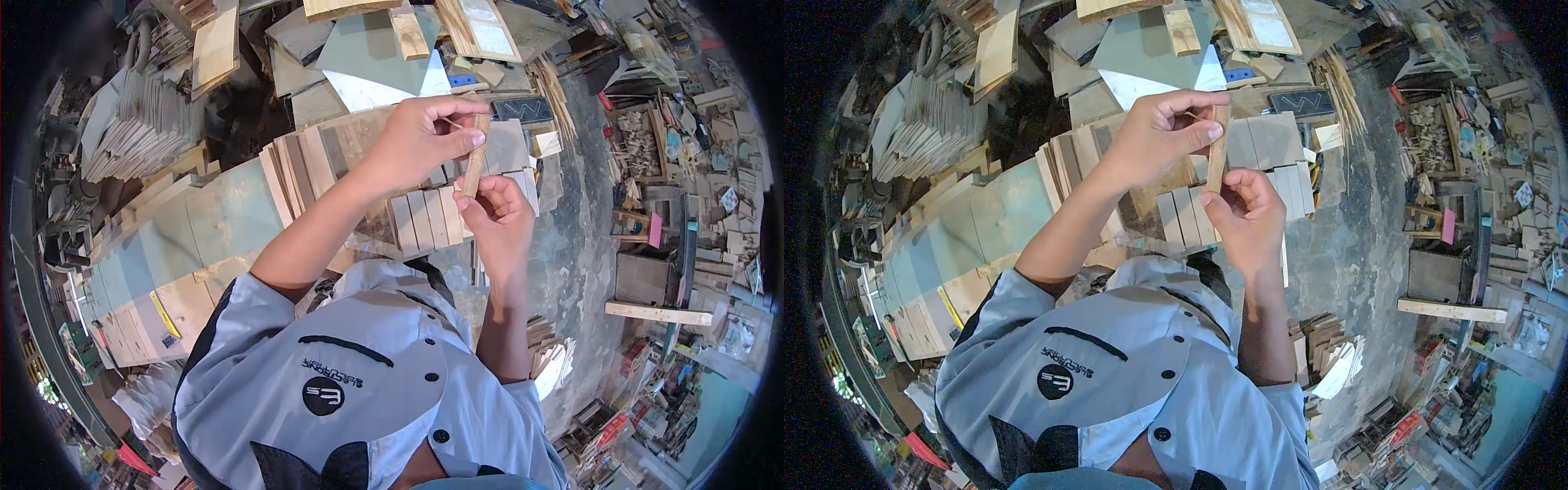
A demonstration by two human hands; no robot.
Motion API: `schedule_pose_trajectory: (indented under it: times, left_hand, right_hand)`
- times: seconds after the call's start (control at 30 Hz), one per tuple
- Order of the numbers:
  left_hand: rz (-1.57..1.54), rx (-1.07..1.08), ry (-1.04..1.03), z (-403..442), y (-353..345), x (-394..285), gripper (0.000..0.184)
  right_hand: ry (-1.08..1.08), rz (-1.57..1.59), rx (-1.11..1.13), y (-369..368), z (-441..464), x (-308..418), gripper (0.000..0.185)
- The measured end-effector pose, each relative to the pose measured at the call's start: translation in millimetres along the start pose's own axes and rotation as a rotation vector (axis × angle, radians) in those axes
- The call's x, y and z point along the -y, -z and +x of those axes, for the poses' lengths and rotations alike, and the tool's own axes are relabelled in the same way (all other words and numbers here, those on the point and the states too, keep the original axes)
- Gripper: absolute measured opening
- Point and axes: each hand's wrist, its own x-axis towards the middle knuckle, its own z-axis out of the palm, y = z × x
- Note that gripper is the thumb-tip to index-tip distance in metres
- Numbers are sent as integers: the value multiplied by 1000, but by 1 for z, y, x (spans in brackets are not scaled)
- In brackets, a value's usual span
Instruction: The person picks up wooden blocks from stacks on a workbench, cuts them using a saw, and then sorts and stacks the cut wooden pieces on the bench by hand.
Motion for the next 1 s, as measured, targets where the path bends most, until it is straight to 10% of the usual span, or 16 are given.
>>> schedule_pose_trajectory:
  times: [0.23,0.4,0.63,0.7,0.83,1.0]
  left_hand:
    - [109,-23,32,-4,-10,4,38]
    - [189,-67,33,-11,-24,16,38]
    - [128,-138,44,-21,-29,34,35]
    - [165,-163,15,-25,-31,45,35]
    - [185,-205,39,-32,-38,51,39]
    - [31,-154,6,-35,-31,51,53]
  right_hand:
    - [77,-70,-37,-4,-8,2,29]
    - [390,-766,-279,-8,-11,-2,32]
    - [294,-496,-268,-7,-12,-13,23]
    - [574,-799,-295,-3,-11,-19,21]
    - [372,-837,-305,3,-16,-31,20]
    - [-20,-18,17,24,-21,-35,16]
